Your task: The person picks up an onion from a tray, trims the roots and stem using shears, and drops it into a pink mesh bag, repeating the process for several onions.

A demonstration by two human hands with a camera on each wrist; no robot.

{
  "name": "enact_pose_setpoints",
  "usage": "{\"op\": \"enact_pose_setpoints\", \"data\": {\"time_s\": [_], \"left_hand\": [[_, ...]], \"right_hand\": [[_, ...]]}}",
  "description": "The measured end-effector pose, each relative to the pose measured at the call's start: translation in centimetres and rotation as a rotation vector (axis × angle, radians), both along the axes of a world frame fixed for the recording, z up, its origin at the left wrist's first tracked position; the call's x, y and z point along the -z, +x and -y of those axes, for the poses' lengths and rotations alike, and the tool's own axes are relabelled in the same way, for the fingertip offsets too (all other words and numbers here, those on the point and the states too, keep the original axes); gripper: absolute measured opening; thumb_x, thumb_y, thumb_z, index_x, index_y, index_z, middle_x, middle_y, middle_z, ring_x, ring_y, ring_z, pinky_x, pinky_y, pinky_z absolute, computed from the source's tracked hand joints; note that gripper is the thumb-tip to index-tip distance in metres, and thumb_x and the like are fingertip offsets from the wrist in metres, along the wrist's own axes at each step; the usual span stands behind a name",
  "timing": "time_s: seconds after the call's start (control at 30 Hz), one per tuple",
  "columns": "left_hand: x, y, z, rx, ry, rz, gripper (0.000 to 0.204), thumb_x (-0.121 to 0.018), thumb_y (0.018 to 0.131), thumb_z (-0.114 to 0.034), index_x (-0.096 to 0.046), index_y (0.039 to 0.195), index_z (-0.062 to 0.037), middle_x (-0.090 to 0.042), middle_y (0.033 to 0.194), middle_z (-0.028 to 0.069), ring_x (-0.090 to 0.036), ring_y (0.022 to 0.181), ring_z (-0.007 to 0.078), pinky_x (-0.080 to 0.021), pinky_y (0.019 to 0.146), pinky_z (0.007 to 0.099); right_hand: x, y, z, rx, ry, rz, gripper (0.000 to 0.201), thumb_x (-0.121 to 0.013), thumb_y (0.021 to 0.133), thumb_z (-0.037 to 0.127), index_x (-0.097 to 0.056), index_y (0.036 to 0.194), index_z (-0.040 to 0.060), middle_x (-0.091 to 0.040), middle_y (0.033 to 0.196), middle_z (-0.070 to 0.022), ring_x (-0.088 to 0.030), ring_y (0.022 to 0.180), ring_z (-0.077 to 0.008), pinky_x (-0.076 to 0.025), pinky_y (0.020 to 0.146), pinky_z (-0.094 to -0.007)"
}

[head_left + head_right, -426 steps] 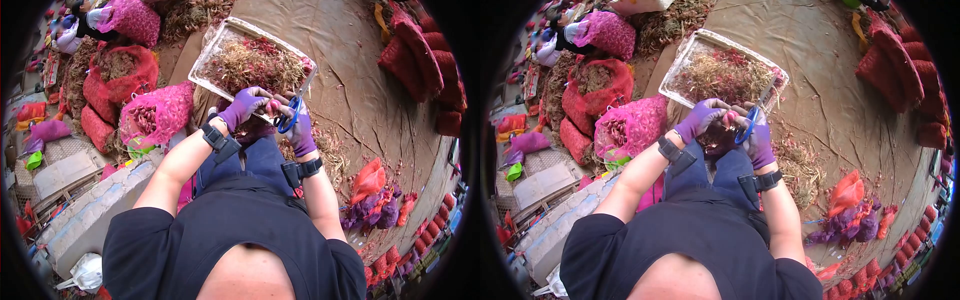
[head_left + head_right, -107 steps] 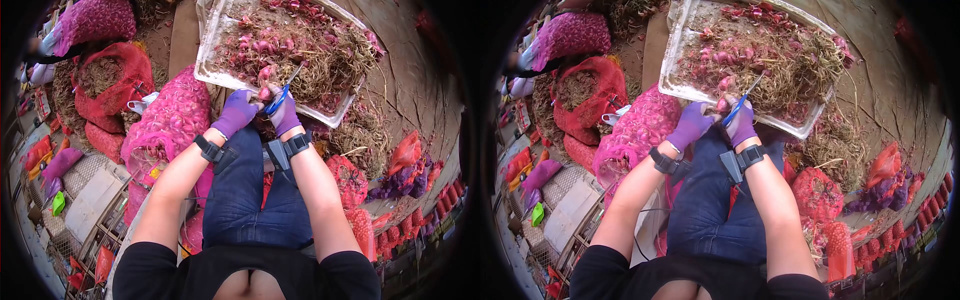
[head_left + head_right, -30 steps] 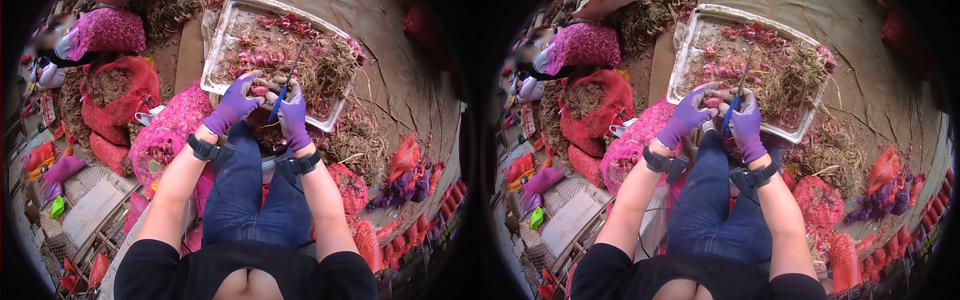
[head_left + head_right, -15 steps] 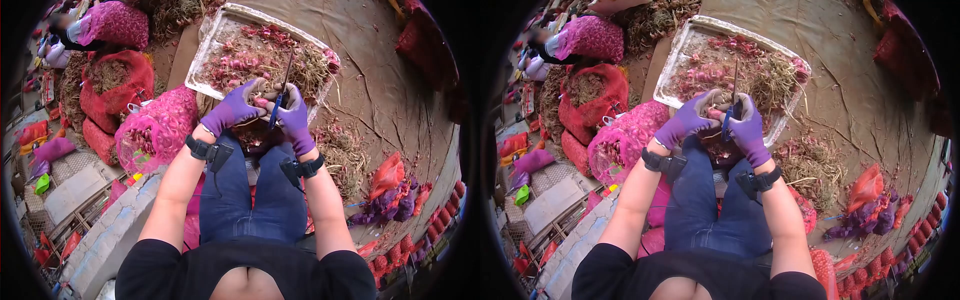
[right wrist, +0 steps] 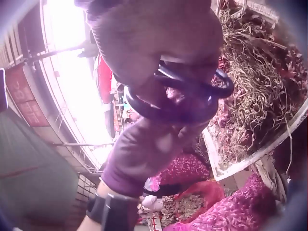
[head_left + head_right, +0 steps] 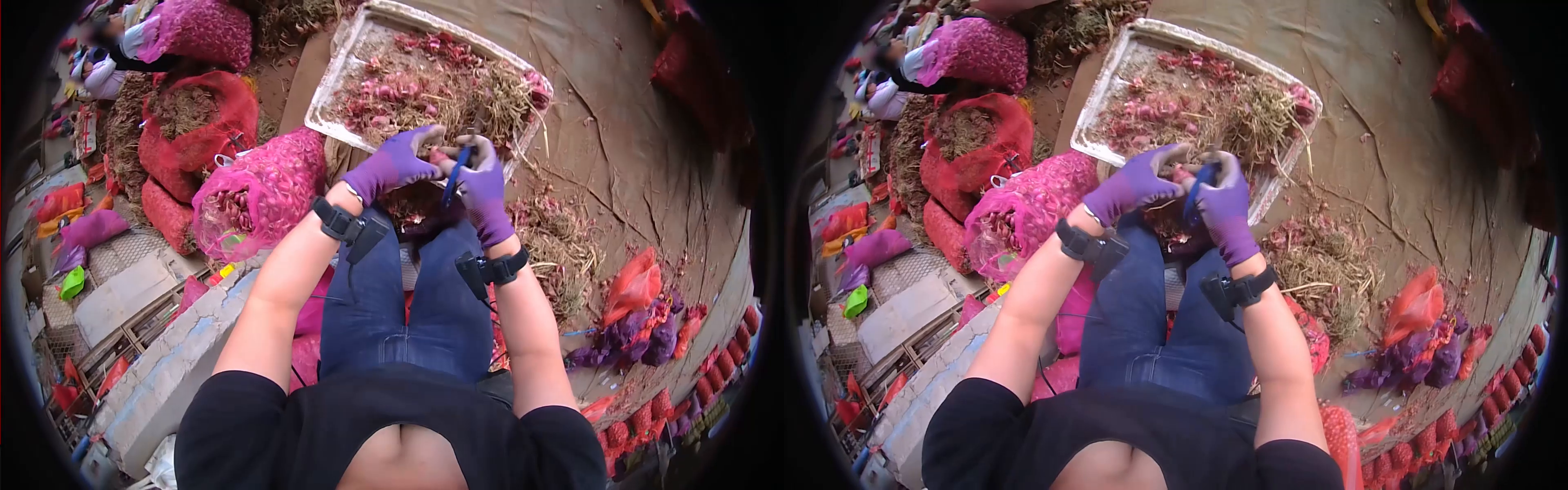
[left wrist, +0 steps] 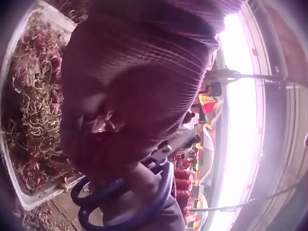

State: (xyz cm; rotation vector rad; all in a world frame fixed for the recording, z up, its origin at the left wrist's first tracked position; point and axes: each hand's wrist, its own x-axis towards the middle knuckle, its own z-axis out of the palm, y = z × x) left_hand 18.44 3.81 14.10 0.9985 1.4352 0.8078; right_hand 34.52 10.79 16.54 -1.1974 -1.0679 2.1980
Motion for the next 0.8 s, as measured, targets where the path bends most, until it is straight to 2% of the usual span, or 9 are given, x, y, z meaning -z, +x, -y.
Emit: {"op": "enact_pose_setpoints", "data": {"time_s": [0.03,0.07,0.13,0.17,0.27,0.33,0.47,0.6,0.8], "left_hand": [[-3.3,0.9,-0.4,-0.133,-0.147,0.163,0.069,-0.071,0.081,-0.026,-0.038,0.133,0.0029,-0.05,0.128,0.0125,-0.052,0.114,0.0199,-0.045,0.094,0.0307],[-3.4,1.9,0.1,-0.14,-0.133,0.155,0.069,-0.071,0.081,-0.026,-0.038,0.133,0.0029,-0.05,0.128,0.0125,-0.052,0.114,0.0199,-0.045,0.094,0.0307],[-2.2,3.3,0.4,-0.438,-0.216,0.627,0.048,-0.062,0.088,-0.026,-0.047,0.126,0.001,-0.057,0.116,0.0085,-0.057,0.103,0.0153,-0.049,0.086,0.0266],[-2.8,4.0,0.0,-0.398,-0.185,0.428,0.032,-0.056,0.093,-0.025,-0.053,0.116,-0.0021,-0.061,0.103,0.0047,-0.059,0.093,0.0112,-0.049,0.081,0.0237],[-5.3,5.0,0.2,-0.431,0.017,0.349,0.029,-0.056,0.093,-0.026,-0.056,0.111,-0.0035,-0.061,0.097,0.0024,-0.059,0.085,0.0089,-0.049,0.076,0.0226],[-5.1,5.0,0.3,-0.428,-0.013,0.426,0.029,-0.061,0.09,-0.024,-0.056,0.109,-0.0025,-0.061,0.096,0.0017,-0.058,0.082,0.0076,-0.049,0.073,0.0225],[-7.9,5.2,0.2,-0.399,0.024,0.188,0.03,-0.069,0.082,-0.017,-0.057,0.106,-0.0032,-0.061,0.095,0.0019,-0.057,0.083,0.0075,-0.048,0.072,0.0228],[-9.1,7.7,0.1,-0.373,0.241,-0.477,0.037,-0.074,0.068,-0.02,-0.056,0.097,-0.0048,-0.058,0.091,0.0133,-0.058,0.088,0.0278,-0.046,0.079,0.0355],[-12.0,6.6,-0.1,-0.455,0.362,-0.442,0.032,-0.074,0.066,-0.024,-0.059,0.089,-0.0063,-0.057,0.089,0.0117,-0.056,0.089,0.0278,-0.044,0.08,0.0363]], "right_hand": [[-0.8,0.1,-0.1,-0.008,0.012,-0.012,0.039,-0.063,0.079,-0.002,-0.041,0.111,0.0002,-0.061,0.095,-0.0131,-0.064,0.079,-0.017,-0.053,0.069,-0.026],[-1.4,0.4,0.0,0.066,-0.003,-0.032,0.04,-0.062,0.079,-0.004,-0.041,0.112,0.0003,-0.062,0.095,-0.0134,-0.064,0.078,-0.017,-0.053,0.069,-0.0262],[-2.0,0.8,-0.4,0.214,-0.033,-0.078,0.041,-0.059,0.079,-0.006,-0.04,0.114,0.0005,-0.062,0.095,-0.0139,-0.064,0.076,-0.0169,-0.054,0.068,-0.0266],[-2.4,0.8,-0.4,0.135,0.032,-0.078,0.041,-0.059,0.078,-0.006,-0.04,0.115,0.0005,-0.062,0.095,-0.0139,-0.063,0.075,-0.0163,-0.054,0.067,-0.0271],[-5.5,1.6,-0.5,0.072,0.082,-0.043,0.042,-0.06,0.078,-0.004,-0.04,0.115,0.0007,-0.063,0.094,-0.013,-0.063,0.076,-0.016,-0.054,0.067,-0.0269],[-5.2,2.4,-0.8,0.069,0.1,-0.054,0.04,-0.062,0.08,-0.001,-0.041,0.115,0.0013,-0.063,0.094,-0.0122,-0.062,0.078,-0.0157,-0.052,0.069,-0.0256],[-6.5,2.7,-1.0,0.178,0.291,0.039,0.037,-0.066,0.081,0.002,-0.046,0.111,0.0025,-0.062,0.096,-0.0116,-0.062,0.082,-0.0157,-0.05,0.072,-0.0247],[-8.0,3.1,-0.8,-0.012,0.354,0.051,0.039,-0.066,0.078,-0.003,-0.045,0.111,0.0018,-0.062,0.099,-0.0125,-0.063,0.084,-0.0176,-0.051,0.073,-0.0264],[-11.7,2.9,-1.4,-0.038,0.334,0.038,0.04,-0.065,0.079,-0.003,-0.043,0.113,0.0019,-0.061,0.098,-0.0132,-0.065,0.085,-0.0224,-0.052,0.074,-0.0276]]}}
